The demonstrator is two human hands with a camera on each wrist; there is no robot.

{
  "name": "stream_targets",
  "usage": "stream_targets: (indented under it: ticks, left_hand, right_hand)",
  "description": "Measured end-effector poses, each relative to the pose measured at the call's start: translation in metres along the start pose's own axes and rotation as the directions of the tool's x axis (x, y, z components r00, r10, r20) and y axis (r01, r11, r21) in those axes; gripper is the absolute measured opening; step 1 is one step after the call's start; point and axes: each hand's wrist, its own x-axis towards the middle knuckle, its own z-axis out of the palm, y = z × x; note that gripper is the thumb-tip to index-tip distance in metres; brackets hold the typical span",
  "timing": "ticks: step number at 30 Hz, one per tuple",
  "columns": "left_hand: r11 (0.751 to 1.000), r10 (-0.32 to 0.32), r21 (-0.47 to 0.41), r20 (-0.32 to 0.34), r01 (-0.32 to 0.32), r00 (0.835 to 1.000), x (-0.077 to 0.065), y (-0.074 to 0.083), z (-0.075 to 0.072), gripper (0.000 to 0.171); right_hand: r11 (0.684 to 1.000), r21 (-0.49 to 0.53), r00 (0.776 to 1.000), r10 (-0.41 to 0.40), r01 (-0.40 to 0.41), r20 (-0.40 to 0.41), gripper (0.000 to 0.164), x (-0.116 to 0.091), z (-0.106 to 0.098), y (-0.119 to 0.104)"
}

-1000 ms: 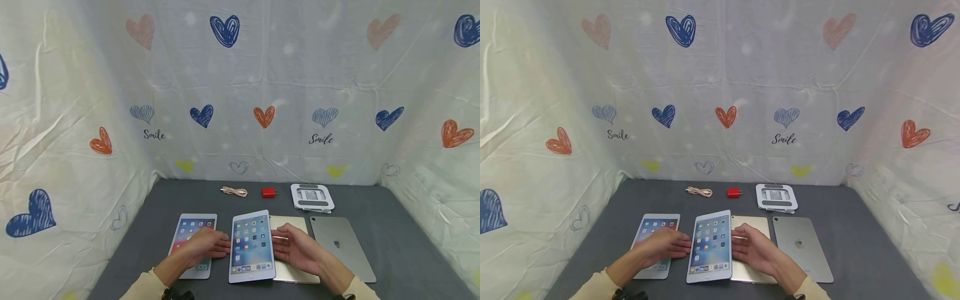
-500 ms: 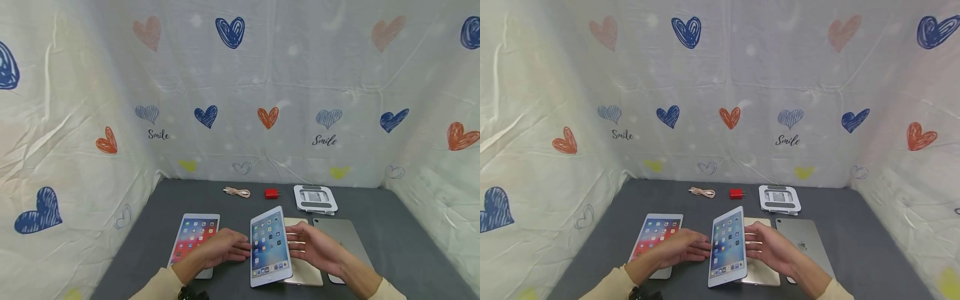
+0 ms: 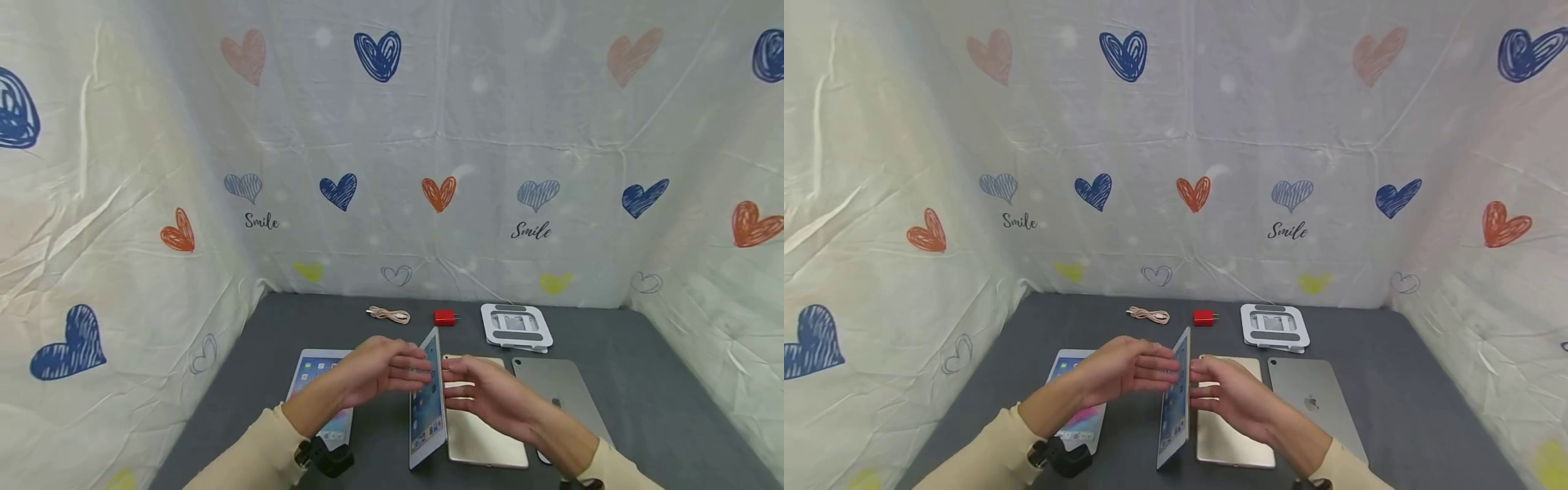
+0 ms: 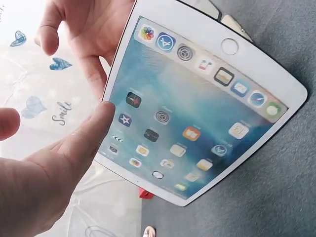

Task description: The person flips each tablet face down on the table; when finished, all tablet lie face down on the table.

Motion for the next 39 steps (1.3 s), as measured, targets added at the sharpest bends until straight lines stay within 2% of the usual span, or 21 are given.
stream_targets:
  ticks: [11,18,24,28,33,39]
  left_hand:
    - [1.000,0.014,0.015,-0.044,-0.014,0.999,-0.013,0.004,-0.015,0.050]
    - [1.000,0.019,0.018,-0.065,-0.017,0.998,-0.026,0.005,-0.030,0.051]
    - [1.000,0.018,0.020,-0.089,-0.016,0.996,-0.037,0.001,-0.045,0.053]
    - [1.000,0.014,0.021,-0.113,-0.012,0.993,-0.043,-0.006,-0.055,0.055]
    - [0.999,-0.015,0.039,-0.179,0.022,0.984,-0.050,-0.015,-0.066,0.057]
    - [0.998,-0.043,0.026,-0.236,0.050,0.971,-0.049,-0.031,-0.077,0.052]
  right_hand:
    - [1.000,0.019,0.999,-0.009,0.009,0.031,0.067,0.013,0.022,-0.004]
    - [1.000,0.017,0.997,-0.010,0.009,0.074,0.068,0.025,0.027,0.000]
    - [1.000,-0.002,0.994,0.016,-0.016,0.107,0.068,0.036,0.023,0.012]
    - [0.998,-0.007,0.995,0.056,-0.056,0.084,0.067,0.043,0.019,0.026]
    - [0.994,-0.007,0.993,0.111,-0.111,0.034,0.068,0.048,0.012,0.043]
    - [0.989,-0.021,0.989,0.146,-0.146,-0.008,0.068,0.048,0.005,0.057]
